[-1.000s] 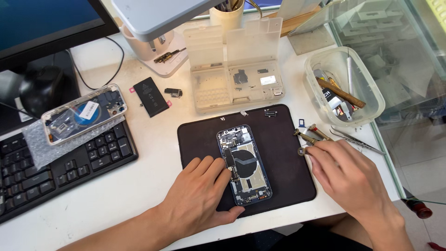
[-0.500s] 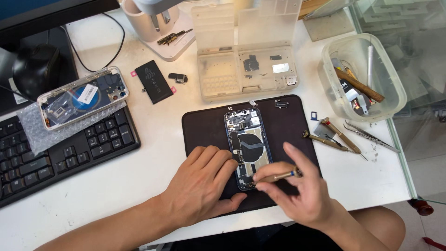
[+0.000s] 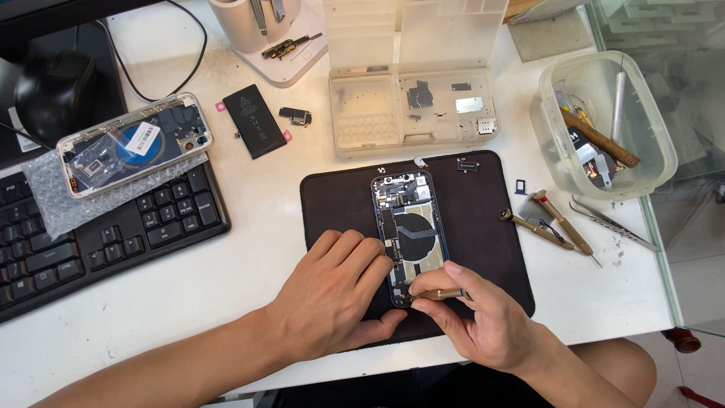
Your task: The person disassembles a smartphone on a workbench, using a screwdriver and tweezers to remove screws and internal components. They carefully place removed parts into a compartmentalized tray and continue to detach connectors and modules from the phone's chassis.
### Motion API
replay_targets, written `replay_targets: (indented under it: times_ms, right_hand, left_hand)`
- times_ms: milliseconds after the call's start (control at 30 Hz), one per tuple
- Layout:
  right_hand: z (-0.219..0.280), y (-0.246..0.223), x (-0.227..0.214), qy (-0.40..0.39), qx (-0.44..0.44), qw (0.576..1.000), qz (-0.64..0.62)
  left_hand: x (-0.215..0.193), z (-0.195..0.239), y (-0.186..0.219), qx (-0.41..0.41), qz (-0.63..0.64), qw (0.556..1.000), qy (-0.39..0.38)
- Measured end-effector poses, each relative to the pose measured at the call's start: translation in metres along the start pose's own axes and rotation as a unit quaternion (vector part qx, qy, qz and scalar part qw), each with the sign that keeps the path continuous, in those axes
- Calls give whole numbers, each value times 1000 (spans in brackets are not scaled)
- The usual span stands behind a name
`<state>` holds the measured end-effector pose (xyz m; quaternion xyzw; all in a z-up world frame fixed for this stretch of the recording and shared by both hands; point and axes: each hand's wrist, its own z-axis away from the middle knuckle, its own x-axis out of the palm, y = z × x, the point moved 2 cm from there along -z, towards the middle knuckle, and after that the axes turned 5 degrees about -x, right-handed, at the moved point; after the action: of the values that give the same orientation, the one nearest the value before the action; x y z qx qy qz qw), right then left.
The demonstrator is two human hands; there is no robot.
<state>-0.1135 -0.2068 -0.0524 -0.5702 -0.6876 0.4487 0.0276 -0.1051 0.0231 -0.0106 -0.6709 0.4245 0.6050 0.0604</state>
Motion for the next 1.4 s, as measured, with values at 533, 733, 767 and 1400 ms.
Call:
replay_targets:
  times_ms: [533,733,767,1400]
  right_hand:
    - [-67,-35,-18,-120,-58,984,115]
    - [-91,-54,-32,-310,72,940,123]
    - [-93,-55,-32,-337,92,929,121]
    - [-91,-56,-29,-396,113,907,88]
  left_hand:
    - [1,1,-2,-7,12,1000,-27]
    - [0,5,1,-3,-3,999,40]
    - [-1,4,1,0,-2,999,41]
    - [4,5,-3,6,-25,1000,3]
